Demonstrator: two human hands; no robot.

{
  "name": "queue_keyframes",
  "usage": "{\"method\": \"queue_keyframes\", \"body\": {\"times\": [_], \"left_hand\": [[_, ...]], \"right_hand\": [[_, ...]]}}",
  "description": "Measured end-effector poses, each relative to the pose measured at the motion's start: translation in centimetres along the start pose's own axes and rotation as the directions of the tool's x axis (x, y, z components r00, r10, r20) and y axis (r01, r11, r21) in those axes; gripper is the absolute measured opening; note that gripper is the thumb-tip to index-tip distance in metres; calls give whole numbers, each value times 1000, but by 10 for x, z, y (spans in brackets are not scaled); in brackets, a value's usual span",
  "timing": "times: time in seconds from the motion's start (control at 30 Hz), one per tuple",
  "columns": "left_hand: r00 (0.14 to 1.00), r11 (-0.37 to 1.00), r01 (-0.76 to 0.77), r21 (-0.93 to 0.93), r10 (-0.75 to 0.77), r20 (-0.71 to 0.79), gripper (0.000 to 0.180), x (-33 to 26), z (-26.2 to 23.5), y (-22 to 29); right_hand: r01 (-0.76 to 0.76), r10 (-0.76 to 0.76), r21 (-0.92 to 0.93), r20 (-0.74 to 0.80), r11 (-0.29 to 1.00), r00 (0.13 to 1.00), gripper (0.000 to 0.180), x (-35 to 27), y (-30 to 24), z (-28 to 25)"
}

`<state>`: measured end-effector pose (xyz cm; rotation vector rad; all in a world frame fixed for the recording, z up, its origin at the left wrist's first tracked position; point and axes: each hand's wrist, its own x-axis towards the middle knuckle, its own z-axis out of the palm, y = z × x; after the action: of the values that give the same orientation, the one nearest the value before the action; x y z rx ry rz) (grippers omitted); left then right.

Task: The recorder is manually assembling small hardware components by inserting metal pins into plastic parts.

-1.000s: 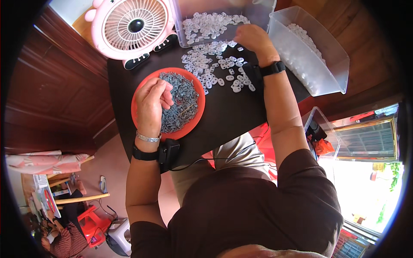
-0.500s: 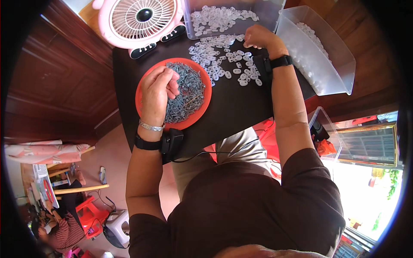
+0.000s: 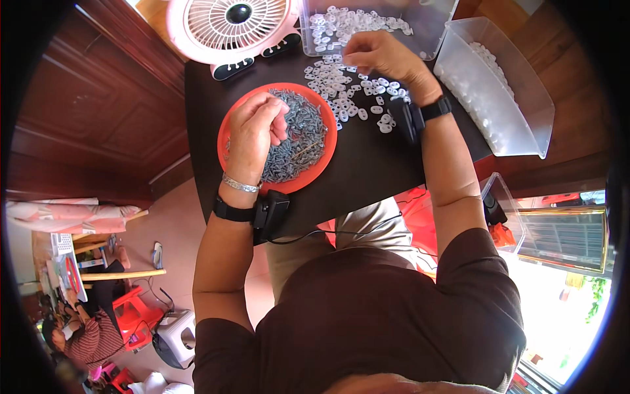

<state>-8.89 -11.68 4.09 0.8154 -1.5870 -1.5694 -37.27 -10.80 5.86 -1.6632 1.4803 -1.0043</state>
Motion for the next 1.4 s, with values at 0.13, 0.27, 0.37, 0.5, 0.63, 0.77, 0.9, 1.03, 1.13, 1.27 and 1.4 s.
{"method": "queue_keyframes", "body": {"times": [0.13,0.27,0.37,0.5,0.63,0.77,0.9,1.03,1.13,1.27,1.4], "left_hand": [[995,995,61,80,-67,71,23,-2,-1,2],[992,994,68,83,-76,97,21,0,-1,-4],[994,995,68,67,-73,76,21,1,-2,-4],[996,999,18,47,-21,82,20,1,-5,-2],[1000,999,3,-32,-3,17,18,2,-2,-2],[999,1000,-22,-11,22,33,19,0,-3,1],[999,998,-33,-45,32,-16,19,-2,-8,7],[999,998,-37,-54,37,-8,20,-2,-7,6],[998,996,-53,-72,51,-32,20,-2,-4,7],[999,996,-38,-80,35,-40,20,-1,-5,7],[999,995,-42,-86,39,-36,20,-1,-4,7]], "right_hand": [[82,-137,325,150,942,979,11,-2,-32,57],[99,-164,400,131,911,978,11,-8,-39,95],[91,-148,414,109,906,983,11,-11,-39,102],[174,-210,363,64,916,976,11,-12,-41,102],[335,-365,279,64,900,929,13,-10,-40,98],[355,-366,140,61,924,929,14,-11,-42,80],[266,-365,-542,-81,797,928,12,-8,-29,47],[200,-208,-619,60,760,976,13,-6,-12,33],[210,-145,-571,158,794,977,13,-6,-12,37],[161,-29,-614,219,772,975,16,-3,-13,44],[141,-32,-711,164,689,986,16,-2,-6,43]]}}
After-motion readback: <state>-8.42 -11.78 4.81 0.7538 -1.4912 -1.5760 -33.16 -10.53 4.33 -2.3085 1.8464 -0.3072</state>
